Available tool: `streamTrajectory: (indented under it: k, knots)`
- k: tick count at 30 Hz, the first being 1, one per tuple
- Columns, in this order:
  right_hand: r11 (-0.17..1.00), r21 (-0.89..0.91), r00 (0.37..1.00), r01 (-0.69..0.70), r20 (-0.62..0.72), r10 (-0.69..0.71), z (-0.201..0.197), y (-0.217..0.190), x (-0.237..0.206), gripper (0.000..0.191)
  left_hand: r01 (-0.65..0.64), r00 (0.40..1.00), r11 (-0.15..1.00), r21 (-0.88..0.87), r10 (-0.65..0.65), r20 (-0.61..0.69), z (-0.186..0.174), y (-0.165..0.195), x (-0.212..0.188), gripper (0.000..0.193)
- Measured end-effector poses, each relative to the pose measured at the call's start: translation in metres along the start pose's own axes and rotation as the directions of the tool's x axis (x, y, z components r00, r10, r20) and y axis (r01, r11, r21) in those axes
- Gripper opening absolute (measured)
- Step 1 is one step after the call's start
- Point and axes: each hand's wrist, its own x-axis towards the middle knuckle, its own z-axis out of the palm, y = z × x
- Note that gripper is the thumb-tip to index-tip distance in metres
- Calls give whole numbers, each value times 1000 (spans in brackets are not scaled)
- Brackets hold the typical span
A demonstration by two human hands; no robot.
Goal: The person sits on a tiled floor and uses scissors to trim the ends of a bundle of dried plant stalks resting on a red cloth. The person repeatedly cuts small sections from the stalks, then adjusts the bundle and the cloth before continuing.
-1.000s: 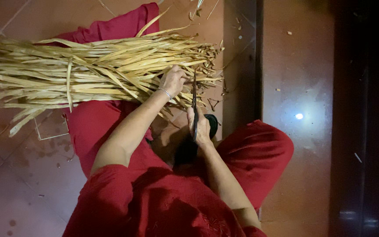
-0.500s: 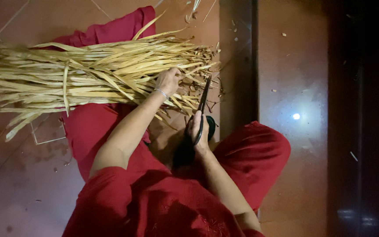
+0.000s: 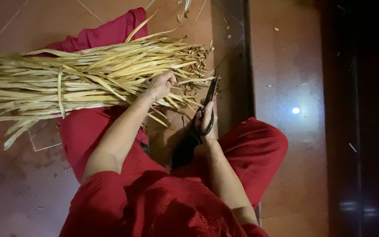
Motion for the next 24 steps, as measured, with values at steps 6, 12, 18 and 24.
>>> streamTrajectory:
  k: [6,12,18,24]
  knots:
    - [953,-304,993,-14,-118,-23,-6,-5,-3,68,126,990,991,35,-128,61,5,7,1,16]
    - [981,-191,978,23,-199,-61,-10,11,8,69,219,863,907,361,-353,361,1,35,-4,46]
    - [846,-528,991,74,-54,-120,2,16,6,58,53,861,879,473,-280,424,-13,44,-1,71]
    - [474,-876,988,93,138,62,12,22,3,60,114,957,942,317,-190,219,-16,24,8,56]
